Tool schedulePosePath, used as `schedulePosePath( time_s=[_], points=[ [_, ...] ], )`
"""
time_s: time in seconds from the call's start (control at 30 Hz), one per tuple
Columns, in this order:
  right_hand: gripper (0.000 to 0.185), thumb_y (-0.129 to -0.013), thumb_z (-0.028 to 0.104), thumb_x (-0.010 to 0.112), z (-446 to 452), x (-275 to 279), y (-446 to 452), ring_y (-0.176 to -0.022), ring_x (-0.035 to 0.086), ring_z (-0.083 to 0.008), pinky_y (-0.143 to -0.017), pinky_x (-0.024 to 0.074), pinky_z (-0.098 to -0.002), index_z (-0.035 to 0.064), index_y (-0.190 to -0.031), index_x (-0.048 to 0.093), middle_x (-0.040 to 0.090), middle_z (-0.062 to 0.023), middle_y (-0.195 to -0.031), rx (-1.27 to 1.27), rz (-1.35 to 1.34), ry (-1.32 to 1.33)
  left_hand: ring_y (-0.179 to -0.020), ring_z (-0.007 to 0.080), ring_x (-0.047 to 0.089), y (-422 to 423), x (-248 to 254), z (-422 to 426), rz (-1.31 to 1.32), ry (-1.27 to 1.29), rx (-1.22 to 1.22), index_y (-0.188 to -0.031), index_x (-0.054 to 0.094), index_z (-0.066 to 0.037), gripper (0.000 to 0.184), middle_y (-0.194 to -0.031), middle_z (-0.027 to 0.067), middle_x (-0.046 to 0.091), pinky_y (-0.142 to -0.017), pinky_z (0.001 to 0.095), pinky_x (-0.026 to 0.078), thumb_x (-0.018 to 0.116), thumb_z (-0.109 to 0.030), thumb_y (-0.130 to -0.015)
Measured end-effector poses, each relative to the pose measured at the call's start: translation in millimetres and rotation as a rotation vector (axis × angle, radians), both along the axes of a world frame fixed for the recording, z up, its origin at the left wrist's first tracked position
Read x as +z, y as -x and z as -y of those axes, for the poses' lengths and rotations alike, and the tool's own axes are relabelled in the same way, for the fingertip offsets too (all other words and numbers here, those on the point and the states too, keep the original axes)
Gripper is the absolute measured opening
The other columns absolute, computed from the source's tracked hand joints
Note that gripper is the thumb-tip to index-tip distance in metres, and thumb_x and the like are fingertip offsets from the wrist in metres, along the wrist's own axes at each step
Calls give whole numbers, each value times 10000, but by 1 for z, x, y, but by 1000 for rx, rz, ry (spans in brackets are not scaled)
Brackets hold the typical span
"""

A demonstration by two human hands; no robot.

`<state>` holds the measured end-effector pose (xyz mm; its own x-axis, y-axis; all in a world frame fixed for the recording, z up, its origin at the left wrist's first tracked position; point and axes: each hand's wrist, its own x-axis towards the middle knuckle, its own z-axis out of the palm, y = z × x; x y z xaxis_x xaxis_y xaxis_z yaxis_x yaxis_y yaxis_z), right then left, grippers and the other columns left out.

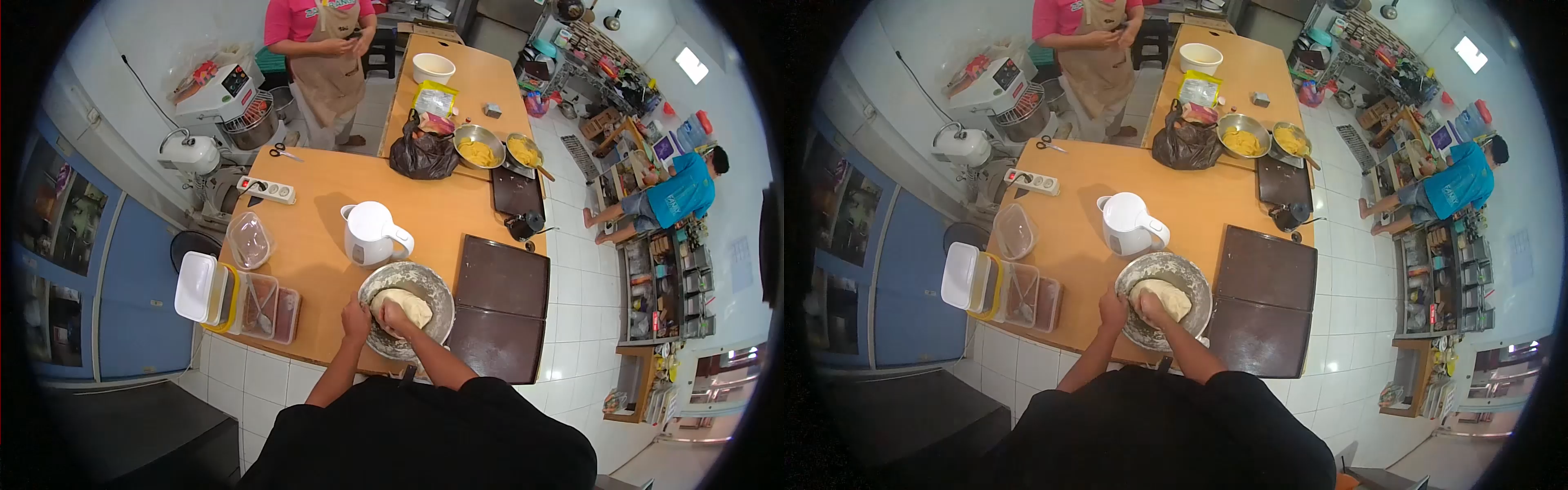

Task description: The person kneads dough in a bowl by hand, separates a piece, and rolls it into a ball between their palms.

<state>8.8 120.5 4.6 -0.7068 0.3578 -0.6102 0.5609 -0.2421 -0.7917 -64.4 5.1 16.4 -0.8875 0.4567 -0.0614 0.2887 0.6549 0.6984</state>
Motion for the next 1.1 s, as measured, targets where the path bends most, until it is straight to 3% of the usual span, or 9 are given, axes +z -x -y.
schedulePosePath(
  time_s=[0.1,0.17,0.2,0.27,0.5,0.7,0.83,0.97,1.1],
  points=[
    [420,-925,235,298,1,-5,5,-458,490,-191,-448,402,-351,77,-609,526,491,-69,-535,-138,127,195,-809,461,618,2,2,-1,3,-10,-3,-1131,531,11,297,-835,272,638,-728,525,477,573,-87,-855],
    [364,-916,227,368,4,4,3,-549,582,-243,-491,453,-380,49,-659,553,580,-123,-622,93,120,-265,-805,462,618,-1,0,3,17,-2,-21,-1133,531,12,300,-833,275,637,-725,526,478,576,-85,-852],
    [364,-916,227,368,7,-13,3,-549,582,-243,-491,453,-380,49,-659,553,580,-123,-622,86,121,-262,-802,464,617,0,1,2,7,-11,-31,-1122,532,13,292,-830,277,636,-724,527,478,577,-82,-850],
    [279,-888,207,443,13,-63,2,-709,649,-312,-591,508,-436,25,-745,601,649,-182,-785,294,-61,-1167,-799,466,616,2,4,1,-1,-19,-42,-1111,532,14,283,-827,279,634,-723,529,478,578,-80,-848],
    [232,-859,186,482,22,12,-1,-837,646,-365,-755,510,-477,16,-867,638,657,-202,-901,576,173,-1041,-817,476,606,-5,18,0,38,-33,15,-1089,522,19,264,-845,287,629,-726,537,466,574,-76,-848],
    [244,-860,204,485,-6,-45,-13,-722,633,-328,-616,494,-473,12,-770,607,640,-191,-764,530,-520,-1097,-852,467,604,-3,8,-3,11,-19,21,-1136,517,7,305,-884,285,630,-739,536,462,577,-73,-848],
    [257,-841,206,492,-5,-31,-42,-674,615,-359,-613,484,-476,9,-731,614,611,-195,-692,448,-408,-799,-851,455,612,0,7,-3,43,49,-5,-1146,515,9,327,-885,275,636,-739,526,469,596,-79,-842],
    [271,-822,208,499,-2,-50,-51,-626,598,-390,-611,475,-479,5,-691,621,583,-199,-619,600,-350,-860,-854,450,617,-2,4,-1,3,37,-18,-1143,517,18,342,-877,269,641,-743,517,477,619,-77,-831],
    [354,-831,270,507,7,-43,-35,-836,657,-399,-764,495,-479,-25,-724,668,644,-280,-801,740,8,-910,-815,444,628,2,7,0,42,15,-41,-1126,526,18,345,-837,261,645,-721,505,489,641,-61,-811]
  ],
)
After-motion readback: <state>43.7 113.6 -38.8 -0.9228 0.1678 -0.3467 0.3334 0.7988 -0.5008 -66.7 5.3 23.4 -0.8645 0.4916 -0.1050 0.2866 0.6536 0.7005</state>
